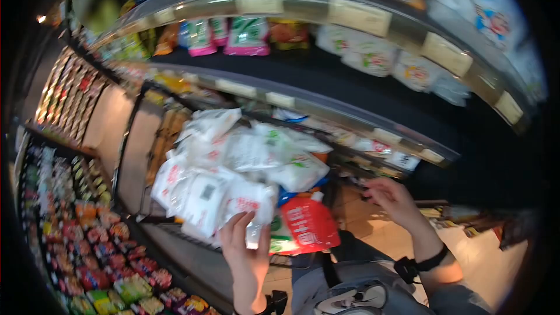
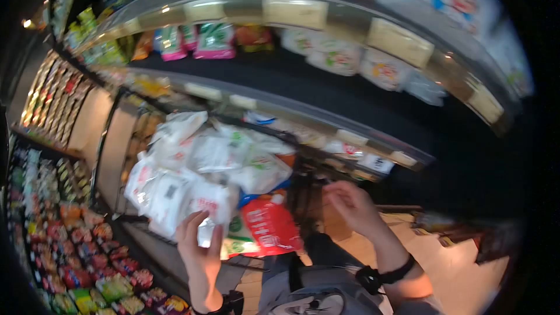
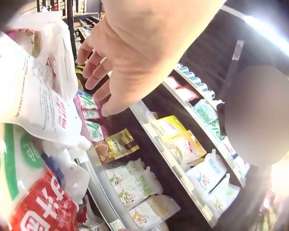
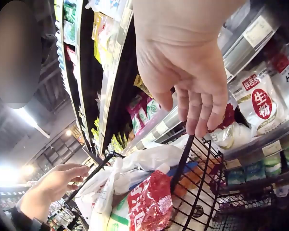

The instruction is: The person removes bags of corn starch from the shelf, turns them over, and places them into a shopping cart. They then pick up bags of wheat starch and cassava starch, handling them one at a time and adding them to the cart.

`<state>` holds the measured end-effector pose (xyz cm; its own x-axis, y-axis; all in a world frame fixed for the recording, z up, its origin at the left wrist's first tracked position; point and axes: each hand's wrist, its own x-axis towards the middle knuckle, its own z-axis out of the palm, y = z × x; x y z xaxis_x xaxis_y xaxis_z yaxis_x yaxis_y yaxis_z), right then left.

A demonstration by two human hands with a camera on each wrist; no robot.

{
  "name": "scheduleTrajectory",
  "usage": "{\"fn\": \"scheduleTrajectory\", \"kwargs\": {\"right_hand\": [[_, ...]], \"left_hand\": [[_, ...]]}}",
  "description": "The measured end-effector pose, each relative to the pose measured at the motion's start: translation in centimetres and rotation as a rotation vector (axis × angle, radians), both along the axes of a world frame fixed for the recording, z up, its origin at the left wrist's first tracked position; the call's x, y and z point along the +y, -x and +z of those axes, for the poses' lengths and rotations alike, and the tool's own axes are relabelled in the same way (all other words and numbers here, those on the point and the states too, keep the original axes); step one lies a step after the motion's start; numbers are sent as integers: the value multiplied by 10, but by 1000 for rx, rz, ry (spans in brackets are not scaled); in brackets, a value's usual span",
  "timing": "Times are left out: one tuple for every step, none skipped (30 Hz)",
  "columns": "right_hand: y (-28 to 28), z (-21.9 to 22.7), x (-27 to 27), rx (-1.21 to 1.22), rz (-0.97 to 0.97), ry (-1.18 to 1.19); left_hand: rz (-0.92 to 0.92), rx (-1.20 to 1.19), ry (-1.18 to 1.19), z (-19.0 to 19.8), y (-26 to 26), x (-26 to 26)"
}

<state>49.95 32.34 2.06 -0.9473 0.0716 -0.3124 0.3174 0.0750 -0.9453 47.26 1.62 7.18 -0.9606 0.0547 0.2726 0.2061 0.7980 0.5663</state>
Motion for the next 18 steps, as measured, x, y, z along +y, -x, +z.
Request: {"fn": "scheduleTrajectory", "kwargs": {"right_hand": [[1, -3, 6, 11, -34, 45], [2, -6, 11, 70, -54, 25], [5, 1, 16, 82, -50, 5], [7, 3, 19, 107, -106, 34], [9, 13, 24, 101, -134, 28], [12, 21, 29, 124, -178, -9], [16, 26, 35, 143, -216, -41], [21, 27, 43, 210, -293, -65], [27, 28, 52, 278, -365, -88], [36, 38, 59, 267, -496, -101], [46, 47, 67, 259, -624, -112], [56, 49, 82, 282, -731, -108], [67, 51, 96, 305, -836, -103], [75, 53, 106, 327, -915, -117], [85, 55, 116, 349, -991, -133], [92, 57, 123, 377, -1045, -171], [99, 59, 132, 406, -1095, -211], [107, 56, 145, 437, -1142, -213]], "left_hand": [[-35, -7, -74, -2, -1, 8], [-80, -32, -102, -2, -2, 17], [-123, -56, -128, -2, -1, 25], [-180, -71, -165, -1, -1, 33], [-197, -100, -194, 1, -2, 45], [-244, -119, -207, 0, -1, 53], [-284, -140, -214, -1, -1, 59], [-307, -156, -231, -2, -2, 66], [-351, -144, -253, -3, -2, 73], [-392, -130, -276, -4, -2, 79], [-401, -143, -288, -4, -3, 84], [-442, -135, -293, -3, -3, 88], [-481, -128, -298, -5, -5, 90], [-476, -153, -315, -9, -8, 90], [-477, -168, -326, -10, -10, 90], [-477, -185, -339, -8, -11, 90], [-475, -203, -353, -7, -12, 90], [-464, -218, -363, -9, -12, 89]]}}
